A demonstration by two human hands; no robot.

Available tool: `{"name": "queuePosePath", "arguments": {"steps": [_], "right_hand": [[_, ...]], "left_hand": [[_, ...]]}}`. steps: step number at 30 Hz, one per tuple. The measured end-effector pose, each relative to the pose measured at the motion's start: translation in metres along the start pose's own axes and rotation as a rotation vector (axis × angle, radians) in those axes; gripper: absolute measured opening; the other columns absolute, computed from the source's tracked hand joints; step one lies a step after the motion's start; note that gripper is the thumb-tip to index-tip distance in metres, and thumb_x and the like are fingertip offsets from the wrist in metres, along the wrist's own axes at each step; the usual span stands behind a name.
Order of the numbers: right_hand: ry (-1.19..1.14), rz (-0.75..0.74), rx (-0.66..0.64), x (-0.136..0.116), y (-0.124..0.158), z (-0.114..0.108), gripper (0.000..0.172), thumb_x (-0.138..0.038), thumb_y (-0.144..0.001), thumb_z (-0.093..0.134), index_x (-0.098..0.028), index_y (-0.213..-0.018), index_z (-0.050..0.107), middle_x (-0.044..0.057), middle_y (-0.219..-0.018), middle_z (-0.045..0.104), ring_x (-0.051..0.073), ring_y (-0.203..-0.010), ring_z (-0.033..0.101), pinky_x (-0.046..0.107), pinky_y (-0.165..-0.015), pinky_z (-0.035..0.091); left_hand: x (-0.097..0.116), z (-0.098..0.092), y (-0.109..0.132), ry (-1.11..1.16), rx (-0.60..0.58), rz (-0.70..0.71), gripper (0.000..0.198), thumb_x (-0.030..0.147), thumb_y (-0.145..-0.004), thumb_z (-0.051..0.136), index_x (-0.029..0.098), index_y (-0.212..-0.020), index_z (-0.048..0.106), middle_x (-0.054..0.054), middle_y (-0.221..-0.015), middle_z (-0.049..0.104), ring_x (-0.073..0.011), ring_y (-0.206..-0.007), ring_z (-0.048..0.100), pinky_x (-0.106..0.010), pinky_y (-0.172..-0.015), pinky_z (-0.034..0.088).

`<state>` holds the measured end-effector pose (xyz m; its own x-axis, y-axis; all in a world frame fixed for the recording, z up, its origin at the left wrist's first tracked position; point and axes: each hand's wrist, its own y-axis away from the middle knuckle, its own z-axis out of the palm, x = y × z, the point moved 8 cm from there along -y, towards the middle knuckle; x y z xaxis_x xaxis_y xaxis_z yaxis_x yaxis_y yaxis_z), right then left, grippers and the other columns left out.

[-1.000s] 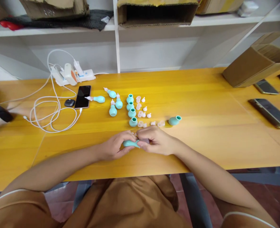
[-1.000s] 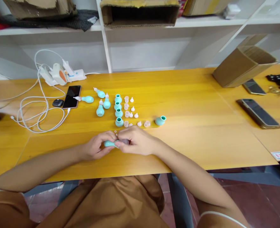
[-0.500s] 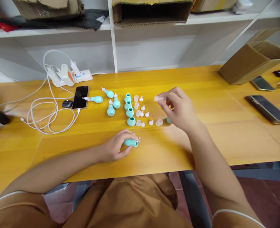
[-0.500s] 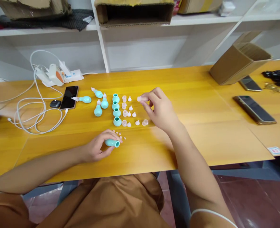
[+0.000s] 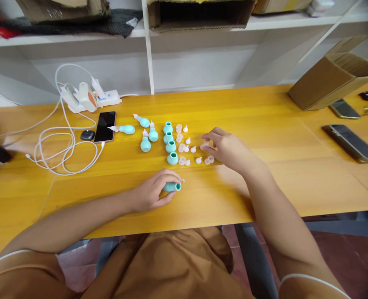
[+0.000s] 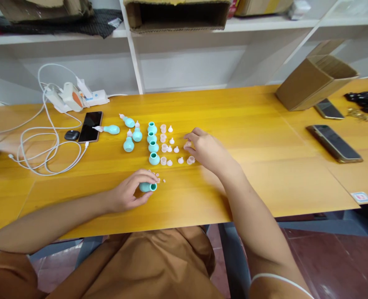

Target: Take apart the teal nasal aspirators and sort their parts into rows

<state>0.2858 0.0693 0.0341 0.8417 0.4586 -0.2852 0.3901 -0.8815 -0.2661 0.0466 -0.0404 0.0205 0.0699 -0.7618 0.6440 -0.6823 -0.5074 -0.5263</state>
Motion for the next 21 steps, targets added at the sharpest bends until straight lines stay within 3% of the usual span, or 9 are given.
{"name": "queuePosePath", "arguments": {"steps": [3, 5, 9, 12, 15, 17, 21], "right_hand": [[-0.072, -0.009, 0.123, -0.014, 0.002, -0.022, 0.028, -0.04, -0.108, 0.064, -0.018, -0.121, 0.076, 0.017, -0.119, 0.072, 0.029, -0.088, 0.071, 0.047, -0.087, 0.058], [-0.218, -0.115, 0.143, -0.038, 0.005, -0.031, 0.026, -0.045, -0.11, 0.063, -0.021, -0.108, 0.074, 0.013, -0.107, 0.072, 0.027, -0.089, 0.069, 0.042, -0.083, 0.055], [-0.531, -0.466, -0.138, -0.109, 0.023, -0.009, 0.034, -0.056, -0.106, 0.073, -0.022, -0.102, 0.068, 0.004, -0.094, 0.07, 0.017, -0.077, 0.062, 0.031, -0.07, 0.046], [-0.545, -0.518, -0.212, -0.135, 0.032, 0.011, 0.037, -0.057, -0.105, 0.074, -0.021, -0.1, 0.064, 0.001, -0.091, 0.069, 0.014, -0.072, 0.057, 0.028, -0.066, 0.041], [-0.611, -0.482, -0.206, -0.133, 0.032, 0.013, 0.031, -0.05, -0.109, 0.071, -0.022, -0.099, 0.063, 0.001, -0.09, 0.069, 0.014, -0.072, 0.058, 0.028, -0.066, 0.043], [-0.68, -0.42, -0.162, -0.117, 0.026, 0.001, 0.028, -0.049, -0.106, 0.075, -0.023, -0.103, 0.065, 0.002, -0.093, 0.07, 0.014, -0.071, 0.059, 0.029, -0.066, 0.046], [-0.575, -0.172, 0.097, -0.056, 0.009, -0.039, 0.027, -0.049, -0.101, 0.079, -0.025, -0.106, 0.067, 0.005, -0.1, 0.069, 0.017, -0.07, 0.061, 0.033, -0.064, 0.049]], "left_hand": [[0.0, -0.003, 0.0, -0.031, 0.02, -0.025, 0.049, 0.018, -0.101, 0.078, 0.026, -0.144, 0.055, -0.014, -0.131, 0.069, -0.0271, -0.124, 0.072, -0.048, -0.107, 0.064], [-0.003, -0.006, 0.001, -0.032, 0.042, -0.045, 0.052, 0.028, -0.097, 0.086, 0.026, -0.14, 0.057, -0.013, -0.129, 0.068, -0.0277, -0.122, 0.071, -0.048, -0.106, 0.064], [-0.009, -0.01, 0.004, -0.022, 0.096, -0.049, 0.065, 0.044, -0.088, 0.094, 0.026, -0.139, 0.058, -0.013, -0.129, 0.066, -0.0292, -0.12, 0.071, -0.048, -0.102, 0.065], [-0.01, -0.012, 0.006, -0.03, 0.134, -0.033, 0.065, 0.046, -0.088, 0.094, 0.027, -0.138, 0.057, -0.012, -0.129, 0.064, -0.0281, -0.119, 0.07, -0.046, -0.099, 0.064], [-0.007, -0.015, 0.006, -0.042, 0.171, -0.042, 0.069, 0.052, -0.087, 0.094, 0.027, -0.139, 0.056, -0.012, -0.131, 0.064, -0.0284, -0.119, 0.07, -0.046, -0.099, 0.063], [-0.005, -0.02, 0.005, -0.075, 0.21, -0.047, 0.065, 0.052, -0.09, 0.091, 0.028, -0.139, 0.056, -0.012, -0.131, 0.065, -0.0292, -0.119, 0.069, -0.048, -0.101, 0.062], [-0.019, -0.057, 0.007, -0.231, 0.48, -0.117, 0.014, 0.023, -0.104, 0.066, 0.027, -0.117, 0.062, -0.006, -0.113, 0.066, -0.0246, -0.109, 0.066, -0.046, -0.102, 0.056]]}}
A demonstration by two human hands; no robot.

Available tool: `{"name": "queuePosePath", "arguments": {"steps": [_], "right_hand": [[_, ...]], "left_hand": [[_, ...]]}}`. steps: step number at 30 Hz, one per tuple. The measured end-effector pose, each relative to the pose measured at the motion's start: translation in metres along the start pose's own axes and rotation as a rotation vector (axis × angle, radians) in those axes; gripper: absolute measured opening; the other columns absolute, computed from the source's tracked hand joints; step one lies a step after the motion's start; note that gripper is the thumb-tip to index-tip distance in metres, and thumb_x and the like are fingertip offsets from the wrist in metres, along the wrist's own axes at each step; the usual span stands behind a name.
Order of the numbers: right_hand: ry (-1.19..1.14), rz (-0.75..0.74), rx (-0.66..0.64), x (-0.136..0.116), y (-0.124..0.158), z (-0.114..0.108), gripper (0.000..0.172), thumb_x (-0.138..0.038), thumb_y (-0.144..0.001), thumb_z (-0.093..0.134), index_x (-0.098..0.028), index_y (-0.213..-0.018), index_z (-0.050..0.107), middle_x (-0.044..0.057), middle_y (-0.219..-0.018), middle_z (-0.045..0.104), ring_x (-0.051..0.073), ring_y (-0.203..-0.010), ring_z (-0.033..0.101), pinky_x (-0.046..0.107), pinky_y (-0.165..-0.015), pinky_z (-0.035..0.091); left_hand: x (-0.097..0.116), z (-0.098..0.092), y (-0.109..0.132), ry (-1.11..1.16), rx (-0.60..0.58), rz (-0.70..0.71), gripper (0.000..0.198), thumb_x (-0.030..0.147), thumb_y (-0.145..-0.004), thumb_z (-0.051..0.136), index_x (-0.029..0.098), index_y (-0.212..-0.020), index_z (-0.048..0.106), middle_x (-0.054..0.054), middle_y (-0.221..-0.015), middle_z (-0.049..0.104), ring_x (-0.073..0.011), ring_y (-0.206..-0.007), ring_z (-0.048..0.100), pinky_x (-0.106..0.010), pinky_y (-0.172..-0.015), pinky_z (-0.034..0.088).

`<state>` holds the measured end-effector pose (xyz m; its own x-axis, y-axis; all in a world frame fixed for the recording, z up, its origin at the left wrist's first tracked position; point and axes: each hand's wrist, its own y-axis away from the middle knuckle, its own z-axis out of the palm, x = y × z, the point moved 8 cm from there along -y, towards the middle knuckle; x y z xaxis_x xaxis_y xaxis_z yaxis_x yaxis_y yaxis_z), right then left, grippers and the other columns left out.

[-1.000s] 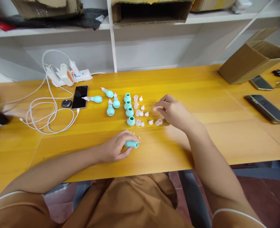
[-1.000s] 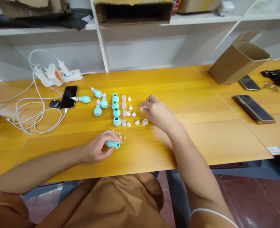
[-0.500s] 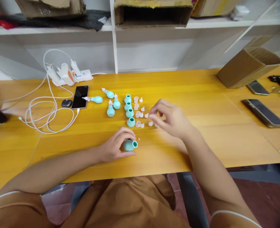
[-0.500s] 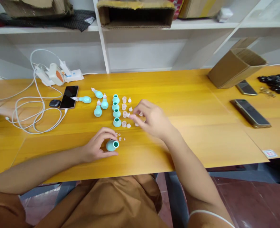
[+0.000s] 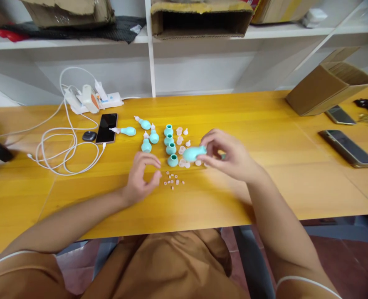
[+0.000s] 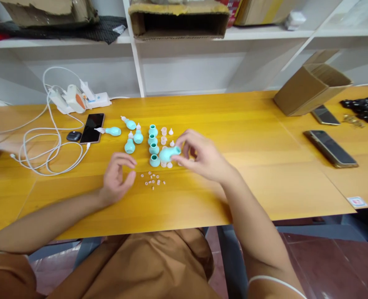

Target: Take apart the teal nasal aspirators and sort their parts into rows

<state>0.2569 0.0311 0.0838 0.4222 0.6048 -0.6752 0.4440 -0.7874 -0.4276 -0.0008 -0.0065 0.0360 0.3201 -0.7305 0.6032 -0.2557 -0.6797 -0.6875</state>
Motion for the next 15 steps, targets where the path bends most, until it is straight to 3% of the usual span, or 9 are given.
{"name": "queuePosePath", "arguments": {"steps": [2, 4, 7, 11, 15], "right_hand": [[0.195, 0.11, 0.164, 0.02, -0.001, -0.032, 0.027, -0.051, -0.101, 0.075, -0.025, -0.105, 0.067, 0.008, -0.102, 0.07, 0.02, -0.072, 0.064, 0.038, -0.069, 0.053], [0.375, 0.221, 0.252, 0.04, 0.002, -0.051, 0.029, -0.053, -0.101, 0.07, -0.025, -0.106, 0.068, 0.011, -0.108, 0.072, 0.023, -0.073, 0.065, 0.043, -0.075, 0.054], [0.535, 0.379, 0.173, 0.074, 0.008, -0.056, 0.029, -0.052, -0.1, 0.068, -0.023, -0.102, 0.068, 0.014, -0.111, 0.074, 0.025, -0.077, 0.067, 0.044, -0.078, 0.054], [0.633, 0.552, -0.037, 0.112, 0.022, -0.046, 0.025, -0.049, -0.098, 0.068, -0.024, -0.096, 0.066, 0.012, -0.098, 0.075, 0.03, -0.085, 0.07, 0.043, -0.075, 0.051], [0.685, 0.596, -0.06, 0.114, 0.026, -0.047, 0.034, -0.058, -0.096, 0.07, -0.024, -0.096, 0.067, 0.012, -0.098, 0.077, 0.031, -0.086, 0.071, 0.042, -0.074, 0.05]], "left_hand": [[-0.026, -0.018, -0.007, -0.116, 0.142, -0.096, 0.011, 0.018, -0.101, 0.063, 0.026, -0.108, 0.061, -0.005, -0.107, 0.064, -0.0236, -0.104, 0.062, -0.043, -0.096, 0.054], [-0.057, -0.029, -0.012, -0.224, 0.2, -0.237, 0.016, 0.018, -0.097, 0.067, 0.025, -0.109, 0.06, -0.005, -0.109, 0.063, -0.0234, -0.101, 0.06, -0.041, -0.09, 0.053], [-0.094, -0.032, -0.014, -0.312, 0.157, -0.428, 0.025, 0.026, -0.096, 0.073, 0.025, -0.117, 0.059, -0.007, -0.116, 0.062, -0.024, -0.103, 0.058, -0.044, -0.097, 0.052], [-0.105, -0.025, -0.012, -0.38, 0.055, -0.493, 0.047, 0.026, -0.088, 0.085, 0.025, -0.123, 0.054, -0.008, -0.124, 0.062, -0.0275, -0.115, 0.057, -0.052, -0.11, 0.049], [-0.105, -0.023, -0.008, -0.408, 0.031, -0.54, 0.053, 0.013, -0.082, 0.081, 0.024, -0.123, 0.051, -0.009, -0.124, 0.063, -0.0297, -0.12, 0.056, -0.054, -0.11, 0.049]]}}
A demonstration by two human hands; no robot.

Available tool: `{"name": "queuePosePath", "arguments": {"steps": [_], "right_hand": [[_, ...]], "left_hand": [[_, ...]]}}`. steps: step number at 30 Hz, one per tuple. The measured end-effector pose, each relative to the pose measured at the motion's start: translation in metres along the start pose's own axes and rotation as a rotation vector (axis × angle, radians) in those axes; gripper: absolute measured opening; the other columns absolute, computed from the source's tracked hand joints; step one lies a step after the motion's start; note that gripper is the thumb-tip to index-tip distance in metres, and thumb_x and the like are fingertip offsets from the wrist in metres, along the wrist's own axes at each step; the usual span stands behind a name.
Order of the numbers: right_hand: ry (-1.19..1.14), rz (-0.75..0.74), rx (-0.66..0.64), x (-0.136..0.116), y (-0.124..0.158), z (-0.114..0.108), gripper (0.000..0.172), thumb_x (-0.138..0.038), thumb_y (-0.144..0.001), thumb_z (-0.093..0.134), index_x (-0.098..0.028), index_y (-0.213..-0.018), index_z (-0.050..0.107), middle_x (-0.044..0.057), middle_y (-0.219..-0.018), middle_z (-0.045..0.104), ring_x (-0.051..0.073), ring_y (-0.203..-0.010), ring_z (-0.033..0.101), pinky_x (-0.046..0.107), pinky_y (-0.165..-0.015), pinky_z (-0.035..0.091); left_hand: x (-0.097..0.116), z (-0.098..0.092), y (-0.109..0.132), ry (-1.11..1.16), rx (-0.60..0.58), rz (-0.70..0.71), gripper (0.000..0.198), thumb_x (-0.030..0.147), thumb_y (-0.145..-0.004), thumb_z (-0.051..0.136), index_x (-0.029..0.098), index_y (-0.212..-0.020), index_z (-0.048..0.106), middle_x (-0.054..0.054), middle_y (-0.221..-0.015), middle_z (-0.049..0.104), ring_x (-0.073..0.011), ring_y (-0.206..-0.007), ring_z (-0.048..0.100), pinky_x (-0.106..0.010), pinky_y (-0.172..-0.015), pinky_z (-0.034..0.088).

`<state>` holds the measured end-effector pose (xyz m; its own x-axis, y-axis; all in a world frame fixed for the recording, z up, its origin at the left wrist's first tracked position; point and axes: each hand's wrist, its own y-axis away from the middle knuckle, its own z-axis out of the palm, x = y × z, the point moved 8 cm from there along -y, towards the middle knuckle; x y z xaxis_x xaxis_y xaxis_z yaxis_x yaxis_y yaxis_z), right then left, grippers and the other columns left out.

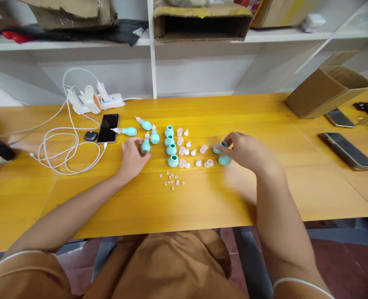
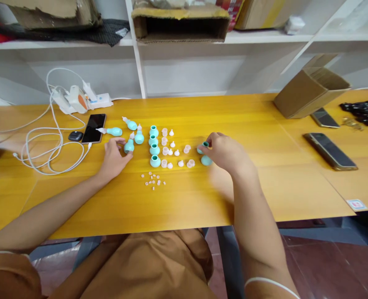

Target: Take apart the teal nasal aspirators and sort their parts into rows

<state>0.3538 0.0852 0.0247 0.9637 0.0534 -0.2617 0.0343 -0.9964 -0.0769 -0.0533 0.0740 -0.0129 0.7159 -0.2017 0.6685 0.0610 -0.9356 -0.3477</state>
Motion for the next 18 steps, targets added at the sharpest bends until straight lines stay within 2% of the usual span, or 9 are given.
{"name": "queuePosePath", "arguments": {"steps": [4, 7, 12, 15, 17, 18], "right_hand": [[0.043, 0.105, 0.022, -0.002, 0.004, -0.008, 0.045, -0.068, -0.096, 0.067, -0.023, -0.099, 0.071, 0.014, -0.1, 0.079, 0.034, -0.088, 0.072, 0.043, -0.074, 0.051], [0.03, 0.116, 0.105, -0.007, 0.005, -0.015, 0.047, -0.069, -0.098, 0.064, -0.023, -0.1, 0.072, 0.016, -0.101, 0.08, 0.036, -0.09, 0.073, 0.045, -0.073, 0.051], [-0.103, 0.095, 0.305, -0.02, 0.007, -0.033, 0.032, -0.055, -0.101, 0.064, -0.024, -0.101, 0.07, 0.015, -0.105, 0.08, 0.033, -0.092, 0.072, 0.044, -0.076, 0.052], [-0.239, -0.032, 0.418, -0.041, 0.015, -0.044, 0.028, -0.05, -0.107, 0.057, -0.025, -0.1, 0.068, 0.012, -0.098, 0.077, 0.028, -0.083, 0.069, 0.044, -0.079, 0.053], [-0.37, -0.183, 0.409, -0.063, 0.022, -0.042, 0.029, -0.05, -0.11, 0.055, -0.025, -0.1, 0.067, 0.009, -0.092, 0.075, 0.024, -0.075, 0.065, 0.041, -0.076, 0.053], [-0.452, -0.26, 0.364, -0.075, 0.026, -0.037, 0.029, -0.05, -0.11, 0.056, -0.025, -0.102, 0.066, 0.008, -0.09, 0.074, 0.022, -0.072, 0.063, 0.039, -0.072, 0.052]], "left_hand": [[-0.001, 0.001, -0.002, -0.031, 0.013, 0.017, 0.056, 0.016, -0.08, 0.084, 0.024, -0.123, 0.05, -0.008, -0.121, 0.06, -0.0296, -0.12, 0.055, -0.055, -0.113, 0.048], [-0.002, 0.003, -0.007, -0.047, 0.029, 0.044, 0.054, 0.023, -0.081, 0.088, 0.024, -0.12, 0.052, -0.005, -0.113, 0.058, -0.0289, -0.115, 0.056, -0.056, -0.114, 0.046], [-0.001, -0.007, -0.008, 0.117, 0.139, 0.023, 0.042, 0.015, -0.082, 0.078, 0.025, -0.116, 0.055, -0.001, -0.102, 0.052, -0.0206, -0.094, 0.056, -0.043, -0.096, 0.052], [0.016, -0.017, 0.004, 0.289, 0.188, 0.135, 0.038, 0.021, -0.084, 0.076, 0.026, -0.113, 0.052, 0.0, -0.101, 0.051, -0.0177, -0.087, 0.052, -0.036, -0.084, 0.05], [0.034, -0.021, 0.016, 0.36, 0.171, 0.269, 0.04, 0.025, -0.083, 0.079, 0.026, -0.111, 0.05, -0.001, -0.103, 0.052, -0.0173, -0.086, 0.051, -0.034, -0.078, 0.049], [0.044, -0.022, 0.024, 0.373, 0.147, 0.346, 0.043, 0.027, -0.081, 0.081, 0.026, -0.111, 0.05, -0.001, -0.104, 0.052, -0.0174, -0.086, 0.051, -0.033, -0.076, 0.048]]}}
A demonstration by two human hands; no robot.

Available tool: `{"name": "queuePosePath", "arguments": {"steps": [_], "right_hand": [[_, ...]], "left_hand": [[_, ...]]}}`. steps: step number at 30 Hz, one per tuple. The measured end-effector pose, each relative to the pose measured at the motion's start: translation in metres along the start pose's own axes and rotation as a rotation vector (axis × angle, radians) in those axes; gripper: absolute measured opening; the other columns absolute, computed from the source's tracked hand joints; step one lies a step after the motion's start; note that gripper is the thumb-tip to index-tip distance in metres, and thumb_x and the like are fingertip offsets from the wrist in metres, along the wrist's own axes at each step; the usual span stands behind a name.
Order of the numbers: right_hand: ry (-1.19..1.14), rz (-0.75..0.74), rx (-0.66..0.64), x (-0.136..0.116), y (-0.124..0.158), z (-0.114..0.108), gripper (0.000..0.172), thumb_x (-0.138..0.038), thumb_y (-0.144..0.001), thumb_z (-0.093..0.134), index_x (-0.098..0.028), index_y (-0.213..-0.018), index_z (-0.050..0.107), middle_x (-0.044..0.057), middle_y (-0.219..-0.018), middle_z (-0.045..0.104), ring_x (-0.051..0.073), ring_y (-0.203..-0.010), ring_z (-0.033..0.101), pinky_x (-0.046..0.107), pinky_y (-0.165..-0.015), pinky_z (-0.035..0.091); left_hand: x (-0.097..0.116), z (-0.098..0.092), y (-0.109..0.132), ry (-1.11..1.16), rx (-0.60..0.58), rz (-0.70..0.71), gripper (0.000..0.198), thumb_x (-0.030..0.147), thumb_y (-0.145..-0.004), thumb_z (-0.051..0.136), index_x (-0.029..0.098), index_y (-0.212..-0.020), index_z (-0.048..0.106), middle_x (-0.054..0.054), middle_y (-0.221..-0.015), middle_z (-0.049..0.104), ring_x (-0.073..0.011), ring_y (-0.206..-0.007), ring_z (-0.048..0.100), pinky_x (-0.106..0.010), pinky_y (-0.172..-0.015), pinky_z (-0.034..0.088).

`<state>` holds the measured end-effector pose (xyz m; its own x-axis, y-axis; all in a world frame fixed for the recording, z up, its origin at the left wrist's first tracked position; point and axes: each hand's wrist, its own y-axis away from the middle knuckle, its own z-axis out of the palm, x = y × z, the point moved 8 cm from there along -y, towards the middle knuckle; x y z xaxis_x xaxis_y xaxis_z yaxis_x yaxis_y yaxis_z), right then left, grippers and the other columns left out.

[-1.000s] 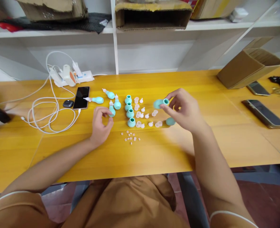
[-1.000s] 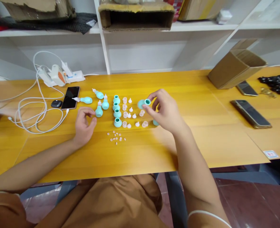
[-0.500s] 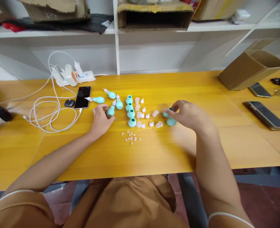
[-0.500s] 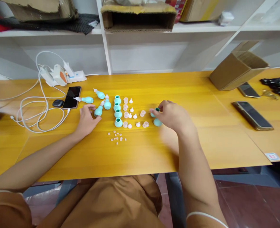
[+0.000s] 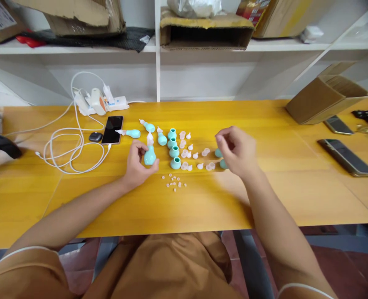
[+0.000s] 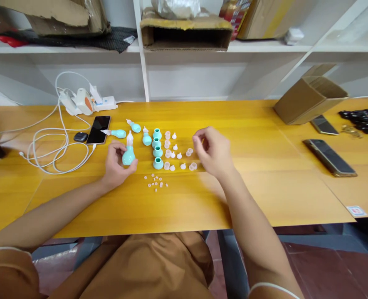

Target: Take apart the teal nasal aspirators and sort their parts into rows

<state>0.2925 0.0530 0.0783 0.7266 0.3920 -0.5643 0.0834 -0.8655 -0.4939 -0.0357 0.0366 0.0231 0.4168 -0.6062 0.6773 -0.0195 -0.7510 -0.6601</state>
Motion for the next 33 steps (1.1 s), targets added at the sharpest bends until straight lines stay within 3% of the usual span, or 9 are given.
{"name": "queuePosePath", "arguments": {"steps": [3, 6, 10, 15, 18, 21, 23, 27, 33], "right_hand": [[-0.329, -0.097, -0.244, -0.032, 0.018, 0.034, 0.028, -0.047, -0.11, 0.063, -0.024, -0.127, 0.064, 0.003, -0.093, 0.073, 0.015, -0.063, 0.056, 0.032, -0.06, 0.047], [-0.566, -0.158, -0.467, -0.063, 0.04, 0.06, 0.055, -0.045, -0.109, 0.07, -0.027, -0.156, 0.048, 0.002, -0.105, 0.073, 0.012, -0.061, 0.052, 0.028, -0.055, 0.045], [-0.636, -0.167, -0.564, -0.078, 0.06, 0.076, 0.048, -0.046, -0.107, 0.074, -0.027, -0.147, 0.054, -0.006, -0.081, 0.062, 0.013, -0.059, 0.051, 0.028, -0.054, 0.042], [-0.674, -0.173, -0.48, -0.071, 0.064, 0.084, 0.029, -0.044, -0.109, 0.071, -0.028, -0.129, 0.057, -0.007, -0.076, 0.058, 0.014, -0.06, 0.057, 0.028, -0.056, 0.046], [-0.614, -0.199, -0.471, -0.07, 0.064, 0.088, 0.025, -0.041, -0.109, 0.072, -0.029, -0.127, 0.059, -0.005, -0.08, 0.062, 0.015, -0.062, 0.061, 0.029, -0.057, 0.049], [-0.556, -0.259, -0.493, -0.074, 0.064, 0.088, 0.021, -0.037, -0.11, 0.07, -0.028, -0.128, 0.061, -0.001, -0.089, 0.071, 0.017, -0.069, 0.068, 0.03, -0.061, 0.054], [-0.531, -0.303, -0.508, -0.078, 0.064, 0.087, 0.019, -0.034, -0.111, 0.068, -0.028, -0.127, 0.062, 0.003, -0.098, 0.076, 0.018, -0.077, 0.074, 0.03, -0.065, 0.058], [-0.502, -0.342, -0.528, -0.081, 0.064, 0.083, 0.02, -0.031, -0.11, 0.067, -0.027, -0.13, 0.064, 0.006, -0.111, 0.08, 0.02, -0.088, 0.079, 0.031, -0.073, 0.062], [-0.571, -0.316, -0.554, -0.084, 0.061, 0.081, 0.019, -0.023, -0.11, 0.065, -0.026, -0.129, 0.067, 0.005, -0.112, 0.078, 0.018, -0.091, 0.079, 0.031, -0.081, 0.064]], "left_hand": [[0.035, 0.009, 0.013, 0.036, -0.147, 0.236, 0.05, 0.027, -0.079, 0.088, 0.027, -0.113, 0.051, -0.001, -0.102, 0.054, -0.0175, -0.086, 0.054, -0.033, -0.075, 0.048], [0.065, 0.017, 0.028, 0.097, -0.298, 0.467, 0.055, 0.023, -0.08, 0.092, 0.026, -0.118, 0.053, -0.001, -0.103, 0.059, -0.0171, -0.086, 0.059, -0.033, -0.077, 0.051], [0.082, 0.023, 0.041, 0.079, -0.378, 0.613, 0.054, 0.019, -0.085, 0.089, 0.026, -0.127, 0.055, -0.003, -0.105, 0.063, -0.0187, -0.088, 0.063, -0.034, -0.078, 0.055], [0.066, 0.026, 0.037, -0.034, -0.344, 0.436, 0.063, 0.014, -0.088, 0.075, 0.022, -0.144, 0.049, -0.013, -0.123, 0.064, -0.0278, -0.112, 0.068, -0.045, -0.095, 0.061], [0.051, 0.037, 0.036, 0.007, -0.486, 0.285, 0.055, 0.02, -0.093, 0.071, 0.022, -0.143, 0.049, -0.012, -0.124, 0.067, -0.026, -0.109, 0.071, -0.041, -0.093, 0.061], [0.04, 0.048, 0.04, -0.01, -0.667, 0.173, 0.03, 0.038, -0.104, 0.069, 0.023, -0.127, 0.059, -0.006, -0.11, 0.071, -0.0207, -0.091, 0.072, -0.033, -0.083, 0.059], [0.035, 0.051, 0.041, -0.02, -0.727, 0.12, 0.03, 0.051, -0.108, 0.064, 0.023, -0.12, 0.062, -0.005, -0.105, 0.072, -0.0201, -0.088, 0.071, -0.032, -0.082, 0.057], [0.032, 0.054, 0.042, -0.026, -0.774, 0.078, 0.044, 0.064, -0.111, 0.055, 0.022, -0.118, 0.064, -0.006, -0.104, 0.072, -0.0206, -0.088, 0.07, -0.031, -0.081, 0.055], [0.032, 0.055, 0.042, -0.063, -0.769, 0.104, 0.045, 0.063, -0.113, 0.05, 0.02, -0.117, 0.063, -0.007, -0.104, 0.07, -0.0209, -0.087, 0.068, -0.032, -0.079, 0.054]]}}
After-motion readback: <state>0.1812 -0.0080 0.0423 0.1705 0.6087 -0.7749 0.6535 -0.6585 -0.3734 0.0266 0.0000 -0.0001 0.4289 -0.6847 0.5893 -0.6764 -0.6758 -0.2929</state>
